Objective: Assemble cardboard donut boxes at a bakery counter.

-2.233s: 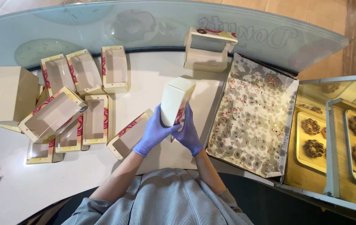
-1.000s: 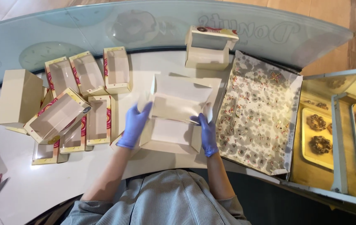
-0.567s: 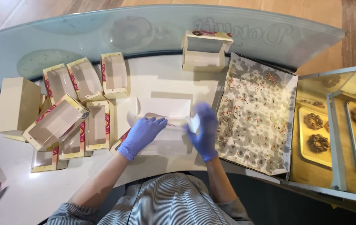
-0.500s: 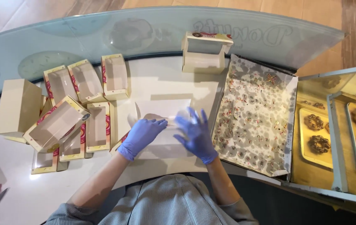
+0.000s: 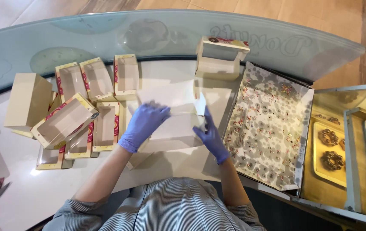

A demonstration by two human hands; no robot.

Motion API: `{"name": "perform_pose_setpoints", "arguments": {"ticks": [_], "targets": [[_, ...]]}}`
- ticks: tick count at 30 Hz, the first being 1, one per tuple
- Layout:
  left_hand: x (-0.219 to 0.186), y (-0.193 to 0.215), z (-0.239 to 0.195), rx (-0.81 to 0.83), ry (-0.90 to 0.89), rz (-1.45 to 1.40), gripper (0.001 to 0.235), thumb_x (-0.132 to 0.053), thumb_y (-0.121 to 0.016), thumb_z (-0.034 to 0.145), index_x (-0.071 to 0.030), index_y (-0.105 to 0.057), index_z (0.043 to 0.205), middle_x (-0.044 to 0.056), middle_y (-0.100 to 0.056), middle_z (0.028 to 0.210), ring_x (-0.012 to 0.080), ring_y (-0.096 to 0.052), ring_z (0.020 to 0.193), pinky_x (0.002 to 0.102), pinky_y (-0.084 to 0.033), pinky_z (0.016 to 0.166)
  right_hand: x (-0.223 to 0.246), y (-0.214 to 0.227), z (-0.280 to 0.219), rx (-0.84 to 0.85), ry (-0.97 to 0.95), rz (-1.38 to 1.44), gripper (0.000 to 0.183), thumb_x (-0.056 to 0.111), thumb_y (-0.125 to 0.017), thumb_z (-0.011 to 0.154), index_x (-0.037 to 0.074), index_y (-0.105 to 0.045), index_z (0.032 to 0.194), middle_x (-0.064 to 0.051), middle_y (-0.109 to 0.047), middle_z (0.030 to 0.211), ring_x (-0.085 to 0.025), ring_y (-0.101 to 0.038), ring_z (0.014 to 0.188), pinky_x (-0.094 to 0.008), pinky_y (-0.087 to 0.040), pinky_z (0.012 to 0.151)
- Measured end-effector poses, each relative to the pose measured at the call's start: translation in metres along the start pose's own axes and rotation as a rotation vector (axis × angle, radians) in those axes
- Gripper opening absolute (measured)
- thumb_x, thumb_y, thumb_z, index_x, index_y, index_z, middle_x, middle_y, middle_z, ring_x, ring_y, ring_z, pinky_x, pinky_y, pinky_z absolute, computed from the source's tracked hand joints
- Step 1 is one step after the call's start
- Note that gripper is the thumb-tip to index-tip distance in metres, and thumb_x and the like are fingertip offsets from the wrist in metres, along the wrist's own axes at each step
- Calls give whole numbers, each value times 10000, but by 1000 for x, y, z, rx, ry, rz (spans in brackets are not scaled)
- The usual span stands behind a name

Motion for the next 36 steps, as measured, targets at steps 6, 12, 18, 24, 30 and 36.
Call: {"name": "perform_pose_setpoints", "arguments": {"ticks": [6,12,18,24,30,36], "targets": [[47,11,-41,-932,447,-356,1074,-518,-819,832,23,-277,1585,274,-248,1643,446,-255,1522,473,-202,1272,-161,-2,-15,-15,-341,-11,674,160,-591,998,-35,-333,1589,-297,-490,1542,-403,-514,1425,-427,-440,1149],[82,-154,-8,-178,693,-812,765,-305,-665,952,-66,-329,1596,339,-669,1176,497,-636,1119,531,-508,951,-150,-1,-16,-71,109,-668,474,93,-551,1007,-110,-408,1411,-332,-447,1519,-460,-513,1388,-418,-475,1166],[88,-112,-9,-401,465,-606,422,-172,-633,913,-112,-568,1325,240,-695,1131,481,-648,1024,536,-543,852,-101,0,-9,-72,-141,-343,545,77,-577,905,-120,-441,1394,-382,-515,1378,-481,-552,1288,-462,-480,1100],[73,-62,-9,-306,317,-649,336,-206,-675,924,-62,-561,1205,221,-650,1188,485,-611,1054,538,-509,838,-120,-2,-12,-103,141,-701,467,152,-614,972,-40,-415,1349,-406,-454,1449,-522,-505,1321,-473,-461,1110],[54,-20,-13,-291,309,-745,414,-265,-719,858,-74,-572,1194,179,-679,1095,442,-653,959,491,-534,783,-93,15,-3,-116,-387,-179,536,157,-548,897,-10,-478,1401,-281,-639,1218,-392,-684,1054,-447,-545,911],[61,-46,-14,-163,408,-693,320,-366,-701,968,-89,-630,1110,173,-686,1064,393,-691,904,460,-555,808,-77,15,-4,-45,-369,-59,543,118,-591,860,67,-519,1396,-201,-679,1151,-307,-685,1035,-406,-537,908]]}}
Point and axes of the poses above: each hand's wrist, its own z-axis towards the middle knuckle, its own y-axis out of the back of the hand, x = y × z, the point moved 8 cm from there along z, towards the middle knuckle
